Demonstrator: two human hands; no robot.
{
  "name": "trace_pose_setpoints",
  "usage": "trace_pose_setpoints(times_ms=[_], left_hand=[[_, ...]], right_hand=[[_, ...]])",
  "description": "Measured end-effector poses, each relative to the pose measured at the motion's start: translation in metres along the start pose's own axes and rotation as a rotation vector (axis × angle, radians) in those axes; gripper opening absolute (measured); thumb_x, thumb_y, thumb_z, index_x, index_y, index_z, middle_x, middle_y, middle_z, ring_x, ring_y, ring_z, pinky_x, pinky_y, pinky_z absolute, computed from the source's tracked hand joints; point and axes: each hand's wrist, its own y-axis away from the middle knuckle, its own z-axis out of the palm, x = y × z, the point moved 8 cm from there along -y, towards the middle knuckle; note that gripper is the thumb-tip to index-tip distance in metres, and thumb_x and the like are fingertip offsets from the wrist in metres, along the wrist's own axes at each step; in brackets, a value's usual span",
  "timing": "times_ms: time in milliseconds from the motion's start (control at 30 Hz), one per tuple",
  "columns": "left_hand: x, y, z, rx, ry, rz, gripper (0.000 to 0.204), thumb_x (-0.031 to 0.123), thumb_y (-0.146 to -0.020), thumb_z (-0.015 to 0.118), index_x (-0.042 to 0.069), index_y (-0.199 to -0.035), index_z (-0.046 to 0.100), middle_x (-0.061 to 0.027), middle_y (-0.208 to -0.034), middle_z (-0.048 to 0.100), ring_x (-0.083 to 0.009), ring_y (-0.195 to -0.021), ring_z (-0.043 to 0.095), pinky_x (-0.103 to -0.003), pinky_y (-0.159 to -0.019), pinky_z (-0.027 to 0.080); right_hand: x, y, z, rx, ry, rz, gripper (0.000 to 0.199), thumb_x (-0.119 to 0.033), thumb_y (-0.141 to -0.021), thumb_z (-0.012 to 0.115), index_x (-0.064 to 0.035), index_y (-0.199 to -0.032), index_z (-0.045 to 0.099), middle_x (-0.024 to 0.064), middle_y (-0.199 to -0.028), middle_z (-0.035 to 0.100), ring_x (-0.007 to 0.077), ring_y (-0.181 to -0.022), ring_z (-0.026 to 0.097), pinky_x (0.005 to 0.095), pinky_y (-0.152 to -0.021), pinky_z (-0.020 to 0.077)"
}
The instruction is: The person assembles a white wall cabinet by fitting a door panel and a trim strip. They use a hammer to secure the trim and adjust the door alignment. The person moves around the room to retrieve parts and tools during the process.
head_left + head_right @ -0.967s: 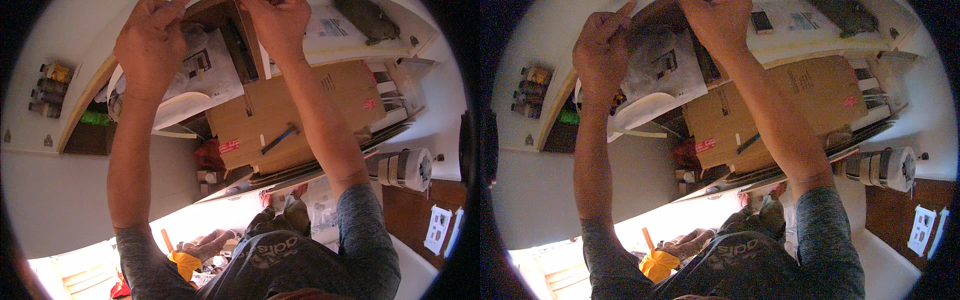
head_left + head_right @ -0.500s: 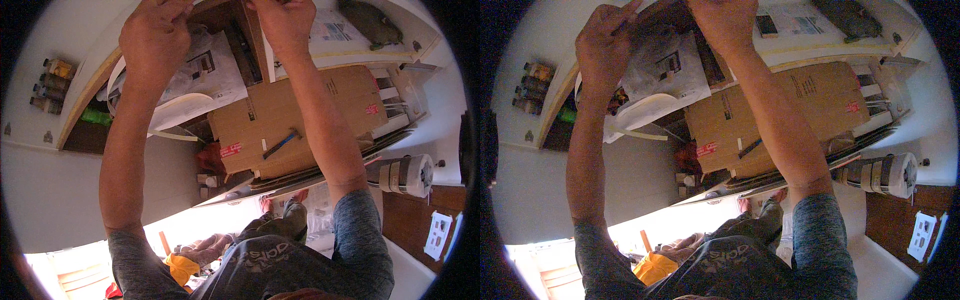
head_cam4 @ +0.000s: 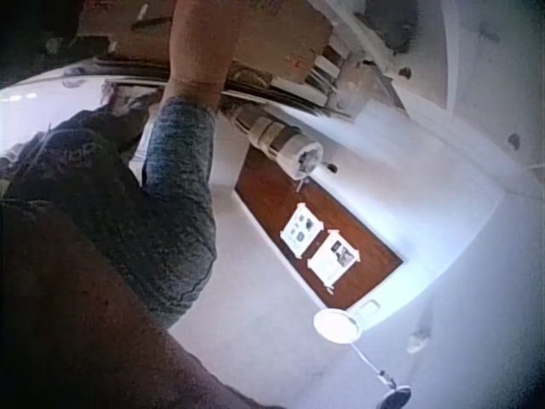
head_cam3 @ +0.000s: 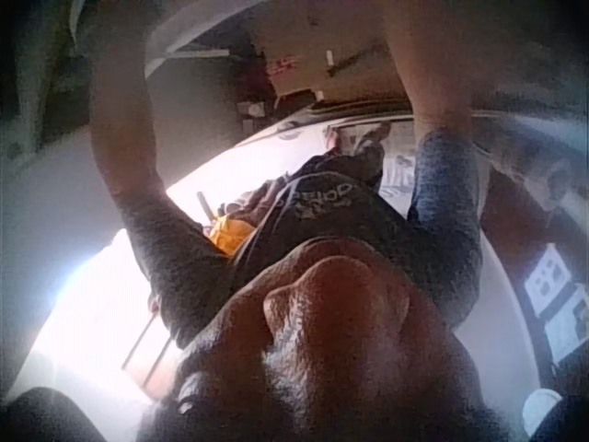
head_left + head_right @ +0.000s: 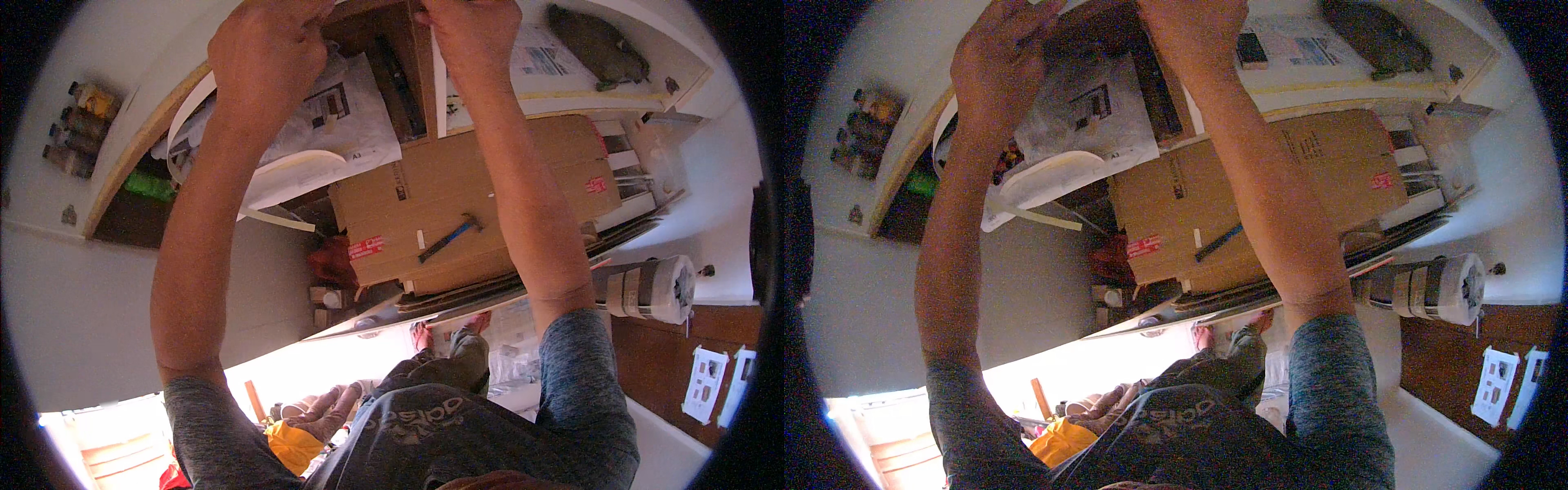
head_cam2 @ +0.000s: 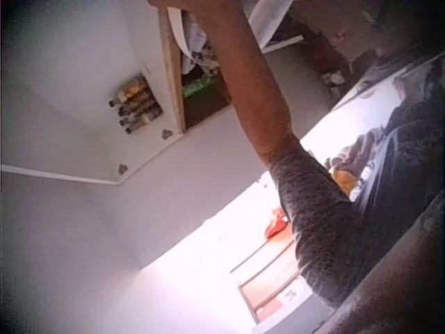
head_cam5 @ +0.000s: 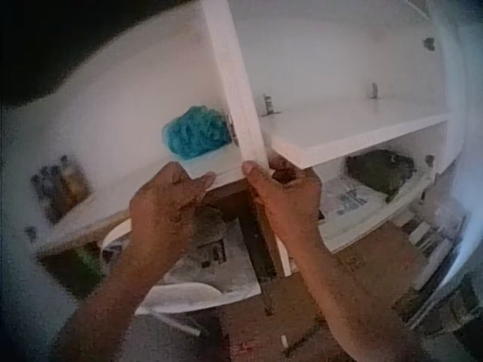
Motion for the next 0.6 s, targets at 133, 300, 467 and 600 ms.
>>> trace_pose_setpoints(times_ms=[133,300,467,600], left_hand=[[-0.002,0.0,0.0,-0.066,0.027,-0.071,0.02,0.005,-0.089,0.065,0.01,-0.105,0.078,-0.0124,-0.078,0.058,-0.0299,-0.068,0.062,-0.039,-0.061,0.049],[-0.009,0.003,0.011,-0.06,0.002,-0.063,0.029,0.001,-0.083,0.064,0.012,-0.106,0.078,-0.0121,-0.083,0.063,-0.0329,-0.074,0.066,-0.042,-0.065,0.051],[-0.009,0.0,0.005,-0.079,0.031,-0.079,0.035,-0.001,-0.08,0.062,0.013,-0.109,0.077,-0.0123,-0.088,0.064,-0.0342,-0.078,0.067,-0.044,-0.067,0.053],[-0.013,0.003,0.002,-0.106,0.084,-0.148,0.033,0.0,-0.081,0.061,0.011,-0.108,0.076,-0.0126,-0.09,0.065,-0.0348,-0.08,0.067,-0.044,-0.068,0.054]], right_hand=[[-0.003,-0.002,0.002,-0.023,0.051,-0.094,0.032,-0.014,-0.084,0.085,0.0041,-0.102,0.066,0.0042,-0.082,0.066,0.0105,-0.066,0.06,0.025,-0.056,0.0477],[-0.022,0.026,-0.009,0.14,0.521,-0.212,0.024,-0.01,-0.087,0.08,0.0044,-0.102,0.068,0.0094,-0.092,0.066,0.0186,-0.082,0.065,0.0299,-0.066,0.0515],[-0.054,0.039,0.029,-0.202,0.661,-0.921,0.018,-0.003,-0.091,0.071,0.0022,-0.108,0.07,0.0153,-0.095,0.061,0.0278,-0.082,0.065,0.0335,-0.071,0.0533],[-0.058,0.034,0.042,-0.326,0.8,-0.802,0.015,-0.002,-0.092,0.068,0.0027,-0.106,0.071,0.0159,-0.094,0.058,0.0274,-0.075,0.062,0.0334,-0.069,0.0532]])
